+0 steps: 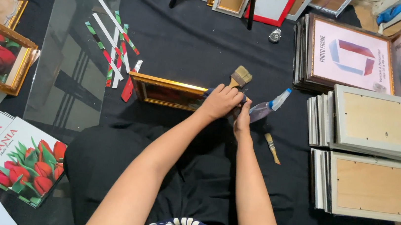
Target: The person wipes the surface of a gold photo frame with a dark cloth, rotating the frame to clean all sides. The person continues wiping the frame repeatedly while seated on the floor.
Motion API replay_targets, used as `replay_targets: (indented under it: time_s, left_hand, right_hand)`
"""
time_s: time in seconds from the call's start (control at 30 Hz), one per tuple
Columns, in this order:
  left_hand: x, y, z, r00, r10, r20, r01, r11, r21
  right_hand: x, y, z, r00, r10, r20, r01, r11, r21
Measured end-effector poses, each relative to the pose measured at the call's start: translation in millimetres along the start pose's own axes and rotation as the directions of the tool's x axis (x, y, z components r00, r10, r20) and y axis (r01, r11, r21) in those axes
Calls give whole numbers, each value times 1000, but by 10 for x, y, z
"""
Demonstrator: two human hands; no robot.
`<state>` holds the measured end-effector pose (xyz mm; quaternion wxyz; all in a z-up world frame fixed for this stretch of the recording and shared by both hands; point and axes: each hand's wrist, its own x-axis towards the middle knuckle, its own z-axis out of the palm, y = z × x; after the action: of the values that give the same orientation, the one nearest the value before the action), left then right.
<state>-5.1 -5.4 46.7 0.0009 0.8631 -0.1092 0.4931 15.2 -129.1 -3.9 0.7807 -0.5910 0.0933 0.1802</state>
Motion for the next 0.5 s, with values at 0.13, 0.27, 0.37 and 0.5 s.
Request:
replay_targets:
  time_s: [0.13, 0.27, 0.37, 0.5]
  left_hand:
    - [-324, -600, -499, 995, 81, 54, -84, 995, 56]
    - [-852, -1367, -1037, 979, 22, 201, -52, 988, 147]
    - [-1282, -1906, -1293, 969, -74, 234, 14, 968, 249]
    - [-1551, -2192, -1387, 946, -242, 215, 185, 949, 255]
  right_hand:
    - [-266, -212, 107, 998, -53, 27, 54, 997, -54]
    - [-176, -108, 14, 995, -82, 52, 87, 989, -118]
    - [-101, -77, -8, 996, -79, 51, 84, 990, -112]
    - [-168, -140, 48, 997, -65, 30, 67, 994, -82]
